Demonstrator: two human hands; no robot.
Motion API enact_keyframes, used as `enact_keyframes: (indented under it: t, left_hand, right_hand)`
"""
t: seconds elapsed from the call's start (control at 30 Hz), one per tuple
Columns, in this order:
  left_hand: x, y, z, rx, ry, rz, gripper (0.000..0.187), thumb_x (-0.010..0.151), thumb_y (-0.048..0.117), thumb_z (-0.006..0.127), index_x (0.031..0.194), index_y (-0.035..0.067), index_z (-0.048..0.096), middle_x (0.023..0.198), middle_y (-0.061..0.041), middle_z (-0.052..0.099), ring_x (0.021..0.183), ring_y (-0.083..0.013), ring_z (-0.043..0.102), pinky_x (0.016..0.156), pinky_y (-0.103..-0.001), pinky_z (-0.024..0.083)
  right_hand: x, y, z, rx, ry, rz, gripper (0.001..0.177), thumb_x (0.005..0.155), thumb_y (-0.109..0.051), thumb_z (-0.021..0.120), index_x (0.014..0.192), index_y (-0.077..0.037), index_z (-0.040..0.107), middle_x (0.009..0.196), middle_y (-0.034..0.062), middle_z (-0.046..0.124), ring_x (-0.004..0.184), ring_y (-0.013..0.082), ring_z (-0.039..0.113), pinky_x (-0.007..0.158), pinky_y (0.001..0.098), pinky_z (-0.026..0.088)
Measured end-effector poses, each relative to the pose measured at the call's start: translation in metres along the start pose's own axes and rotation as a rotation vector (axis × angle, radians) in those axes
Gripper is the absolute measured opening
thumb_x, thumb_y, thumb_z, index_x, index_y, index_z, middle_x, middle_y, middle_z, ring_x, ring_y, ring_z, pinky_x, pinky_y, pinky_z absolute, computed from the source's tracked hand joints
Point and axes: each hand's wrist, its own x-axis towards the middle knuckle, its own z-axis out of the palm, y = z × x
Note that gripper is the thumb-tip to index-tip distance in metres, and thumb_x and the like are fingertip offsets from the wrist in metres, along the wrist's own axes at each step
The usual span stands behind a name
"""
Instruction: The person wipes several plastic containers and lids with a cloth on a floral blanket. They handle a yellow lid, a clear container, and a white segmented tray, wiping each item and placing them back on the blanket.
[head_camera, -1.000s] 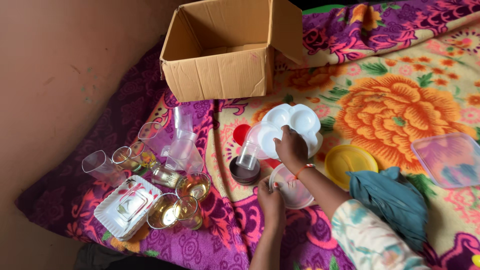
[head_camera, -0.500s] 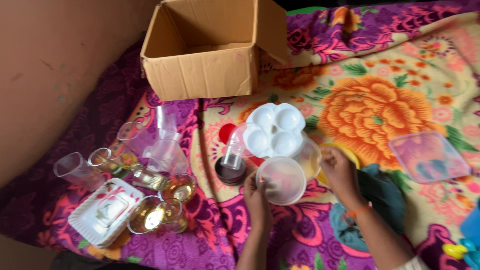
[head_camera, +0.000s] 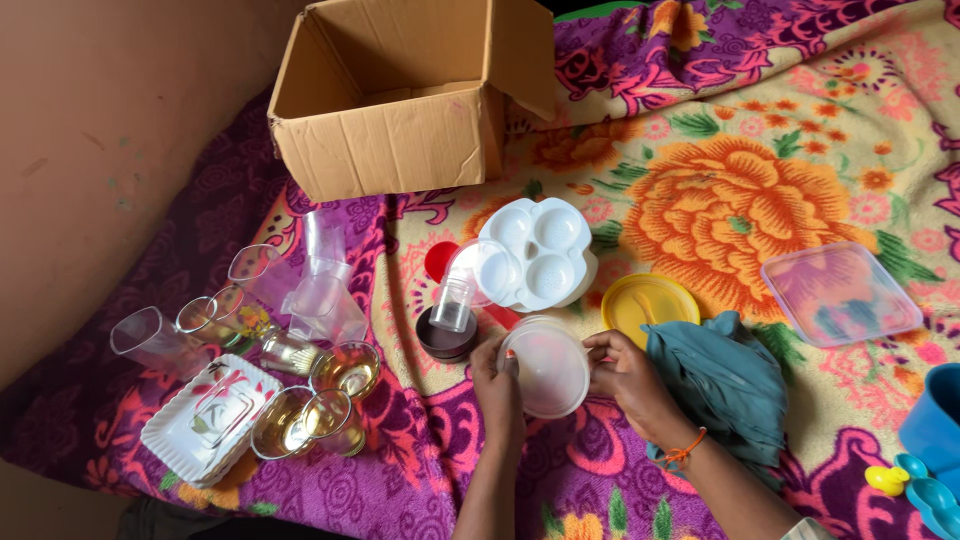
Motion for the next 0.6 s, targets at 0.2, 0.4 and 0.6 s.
enact_keyframes:
  t: [0.2, 0.4, 0.6]
  left_hand:
    - [0.002, 0.005, 0.0, -0.11, -0.045, -0.164, 0.024, 0.097, 0.005, 0.061, 0.118, -0.003, 0.066, 0.11, -0.013, 0.071, 0.099, -0.0173, 0.065, 0.091, -0.031, 0.05]
    - [0.001, 0.02, 0.001, -0.082, -0.049, -0.231, 0.026, 0.098, 0.007, 0.059, 0.122, 0.0, 0.064, 0.113, -0.013, 0.072, 0.1, -0.0195, 0.066, 0.09, -0.032, 0.052]
    - [-0.005, 0.03, 0.008, -0.146, -0.103, -0.164, 0.042, 0.093, -0.001, 0.055, 0.134, 0.008, 0.05, 0.128, -0.012, 0.062, 0.116, -0.0205, 0.062, 0.099, -0.031, 0.05]
  right_hand:
    - [0.001, -0.007, -0.001, 0.01, -0.097, 0.047, 0.035, 0.085, 0.004, 0.068, 0.118, -0.001, 0.057, 0.105, 0.0067, 0.064, 0.093, 0.0154, 0.068, 0.08, 0.0319, 0.06]
    - [-0.002, -0.026, 0.005, -0.074, -0.016, 0.142, 0.04, 0.096, -0.022, 0.062, 0.129, 0.0, 0.062, 0.116, 0.0079, 0.073, 0.101, 0.0128, 0.069, 0.083, 0.0317, 0.059]
    - [0.005, -0.012, -0.01, -0.131, 0.007, 0.049, 0.04, 0.093, -0.012, 0.069, 0.127, 0.009, 0.065, 0.105, 0.011, 0.075, 0.091, 0.0133, 0.071, 0.081, 0.0293, 0.06]
